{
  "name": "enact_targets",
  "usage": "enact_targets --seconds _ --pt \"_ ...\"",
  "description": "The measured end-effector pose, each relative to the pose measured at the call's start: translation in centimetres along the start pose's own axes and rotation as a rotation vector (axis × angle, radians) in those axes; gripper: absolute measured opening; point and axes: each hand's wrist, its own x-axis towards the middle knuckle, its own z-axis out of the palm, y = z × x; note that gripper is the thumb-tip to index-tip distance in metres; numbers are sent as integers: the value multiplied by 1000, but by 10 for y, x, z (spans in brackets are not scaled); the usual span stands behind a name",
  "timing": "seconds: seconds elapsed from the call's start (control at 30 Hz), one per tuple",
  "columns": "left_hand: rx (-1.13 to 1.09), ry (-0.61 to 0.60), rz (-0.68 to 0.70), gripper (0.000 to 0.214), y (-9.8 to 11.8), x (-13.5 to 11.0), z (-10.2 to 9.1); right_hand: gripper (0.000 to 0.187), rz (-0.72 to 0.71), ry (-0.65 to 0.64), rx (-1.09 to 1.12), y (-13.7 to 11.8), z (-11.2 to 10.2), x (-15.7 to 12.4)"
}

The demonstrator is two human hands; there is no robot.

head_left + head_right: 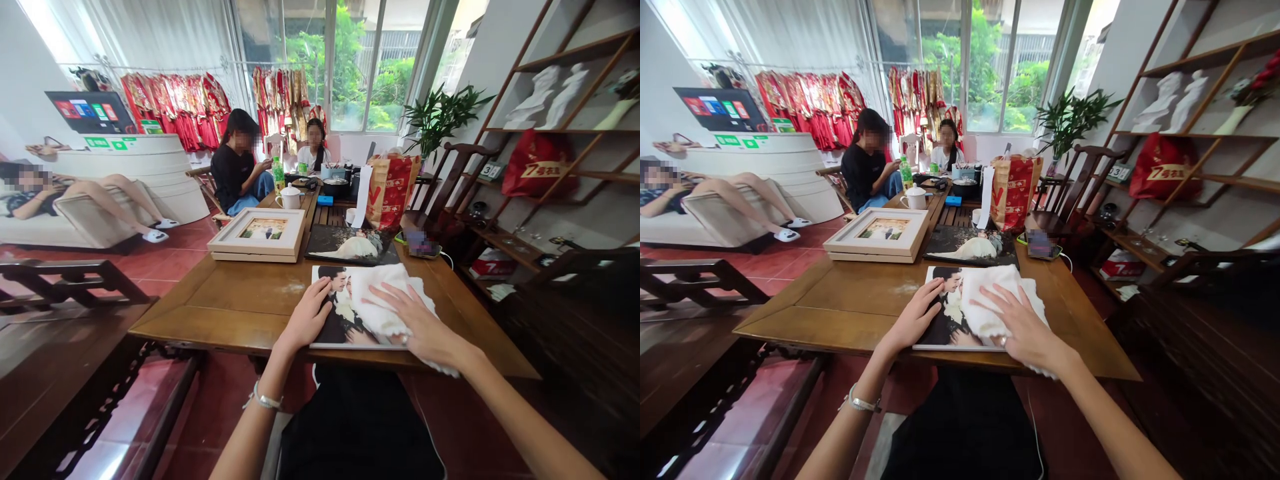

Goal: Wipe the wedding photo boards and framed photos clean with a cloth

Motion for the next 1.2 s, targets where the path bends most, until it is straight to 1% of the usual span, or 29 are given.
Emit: enact_targets --seconds 0.07,0.13,0.2,0.27,0.37,0.5,0.57,0.67,0.77,0.87,1.03,1.1,1.2 --pt "3 6 5 44 0 0 0 71 -41 -41 4 -18 -4 -24" --pt "4 7 7 44 0 0 1 69 -47 -81 20 -32 -7 -43" --pt "6 5 -1 44 0 0 1 67 -32 -103 51 -37 -10 -54" --pt "7 5 -9 43 0 1 1 66 -5 -88 74 -34 -9 -53" --pt "8 7 -6 43 0 0 1 67 52 -12 25 -15 -4 -34" --pt "8 4 -6 43 0 0 0 66 143 59 -107 17 5 9" --pt "7 3 -8 43 1 0 0 64 186 72 -141 27 7 31" --pt "9 -2 -11 43 1 1 0 63 211 50 -154 28 8 57" --pt "14 -4 -12 43 2 1 0 60 170 7 -137 13 7 64" --pt "13 -1 -2 42 1 1 0 60 94 -7 -122 -10 7 47" --pt "12 4 -9 43 2 2 0 76 -36 -69 -70 -46 2 -9" --pt "12 1 -16 43 3 1 0 79 -54 -92 -51 -53 1 -29" --pt "16 -2 -15 43 3 1 0 74 -64 -103 -48 -53 0 -45"
